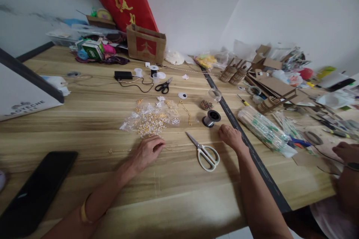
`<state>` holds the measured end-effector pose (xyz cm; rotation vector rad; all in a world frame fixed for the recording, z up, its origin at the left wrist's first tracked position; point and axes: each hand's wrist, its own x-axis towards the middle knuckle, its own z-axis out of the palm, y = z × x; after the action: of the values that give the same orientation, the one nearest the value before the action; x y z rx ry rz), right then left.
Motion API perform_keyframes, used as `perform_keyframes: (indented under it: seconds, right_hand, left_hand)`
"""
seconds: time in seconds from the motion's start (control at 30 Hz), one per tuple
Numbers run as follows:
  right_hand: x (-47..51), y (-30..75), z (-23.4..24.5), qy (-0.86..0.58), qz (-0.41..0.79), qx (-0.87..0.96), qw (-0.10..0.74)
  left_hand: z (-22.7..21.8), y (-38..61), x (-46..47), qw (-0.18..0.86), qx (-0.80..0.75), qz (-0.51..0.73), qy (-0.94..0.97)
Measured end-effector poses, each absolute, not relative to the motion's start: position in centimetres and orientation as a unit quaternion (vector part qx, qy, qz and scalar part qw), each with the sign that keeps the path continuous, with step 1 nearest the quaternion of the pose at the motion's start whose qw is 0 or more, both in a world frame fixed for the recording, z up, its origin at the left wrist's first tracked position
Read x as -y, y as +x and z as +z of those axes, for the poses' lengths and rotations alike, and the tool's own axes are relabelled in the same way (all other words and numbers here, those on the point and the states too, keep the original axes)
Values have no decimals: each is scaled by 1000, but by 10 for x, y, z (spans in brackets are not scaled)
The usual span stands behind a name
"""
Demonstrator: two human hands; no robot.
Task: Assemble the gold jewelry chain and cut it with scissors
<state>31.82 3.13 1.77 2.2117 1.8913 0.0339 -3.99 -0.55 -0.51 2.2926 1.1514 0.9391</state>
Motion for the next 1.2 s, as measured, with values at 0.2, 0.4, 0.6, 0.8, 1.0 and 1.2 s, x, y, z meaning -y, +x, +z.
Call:
perform_keyframes:
  seconds: [0.2,0.4,0.6,0.8,1.0,1.2]
  right_hand:
    - [-33,323,18,745,15,-660,101]
    - [-33,327,19,747,17,-662,62]
    - [-34,326,20,758,10,-652,16]
    - [-35,323,21,743,-9,-668,-46]
    - [-31,312,26,687,-31,-725,-38]
    - [-31,290,25,635,-35,-772,-15]
  left_hand:
    - [-4,-39,5,202,-414,341,820]
    - [-7,-39,4,203,-410,347,819]
    - [-5,-39,5,205,-413,337,821]
    - [-3,-39,5,208,-409,344,819]
    - [-5,-40,5,205,-416,335,820]
    - [-4,-40,5,217,-420,325,819]
